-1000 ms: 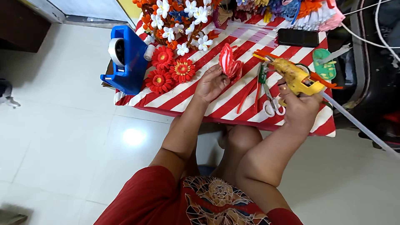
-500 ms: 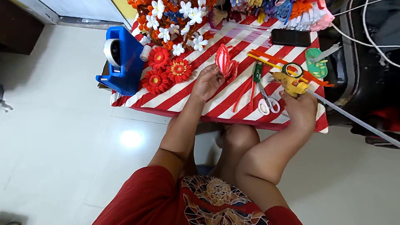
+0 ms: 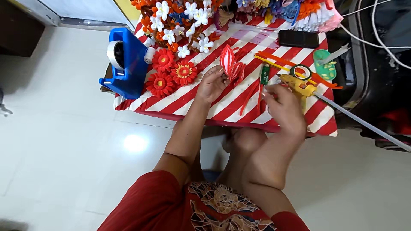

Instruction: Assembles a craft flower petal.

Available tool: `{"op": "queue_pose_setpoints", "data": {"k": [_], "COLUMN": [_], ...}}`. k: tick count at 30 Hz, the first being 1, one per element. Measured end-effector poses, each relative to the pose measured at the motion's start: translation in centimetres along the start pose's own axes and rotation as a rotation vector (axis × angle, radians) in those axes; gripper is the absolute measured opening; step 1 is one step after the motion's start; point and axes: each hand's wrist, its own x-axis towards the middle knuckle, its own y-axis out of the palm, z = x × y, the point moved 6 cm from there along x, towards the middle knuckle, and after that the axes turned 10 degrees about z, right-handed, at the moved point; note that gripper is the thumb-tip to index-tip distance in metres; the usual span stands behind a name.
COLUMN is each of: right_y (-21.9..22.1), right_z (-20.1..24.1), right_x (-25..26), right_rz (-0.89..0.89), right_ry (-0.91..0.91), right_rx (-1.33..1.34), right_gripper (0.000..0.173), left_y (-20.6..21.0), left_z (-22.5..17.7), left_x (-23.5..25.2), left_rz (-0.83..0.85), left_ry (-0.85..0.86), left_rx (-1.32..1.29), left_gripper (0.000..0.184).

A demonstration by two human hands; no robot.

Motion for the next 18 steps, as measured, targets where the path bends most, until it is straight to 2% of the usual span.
{"op": "queue_pose_setpoints", "data": {"k": [4,6,10,14,18], "right_y": [3.1,3.5,2.8,1.8,0.8], "right_z": [1.2,1.2,1.1,2.2,3.0], "right_x": [4.0,4.8,5.7,5.8,5.8], "right_rz": [-0.049,-0.053,-0.137,-0.208,-0.260], "right_ry": [0.244,0.286,0.241,0.170,0.149], "right_rx": [-0.201,-0.241,-0.207,-0.082,-0.070], "right_gripper": [0.039,0.036,0.027,0.028,0.029], "left_y": [-0.2,-0.3,0.0,0.0,-0.1], "left_z": [-0.1,-0.1,0.2,-0.2,-0.3], "left_x": [0.1,0.1,0.1,0.1,0.2], "left_rz": [0.002,0.002,-0.002,0.015,0.031], "left_ry": [0.006,0.007,-0.010,0.005,0.018], "left_rx": [-0.011,-0.020,-0.017,-0.050,-0.087], "left_gripper": [0.016,0.016,0.015,0.015,0.017]}}
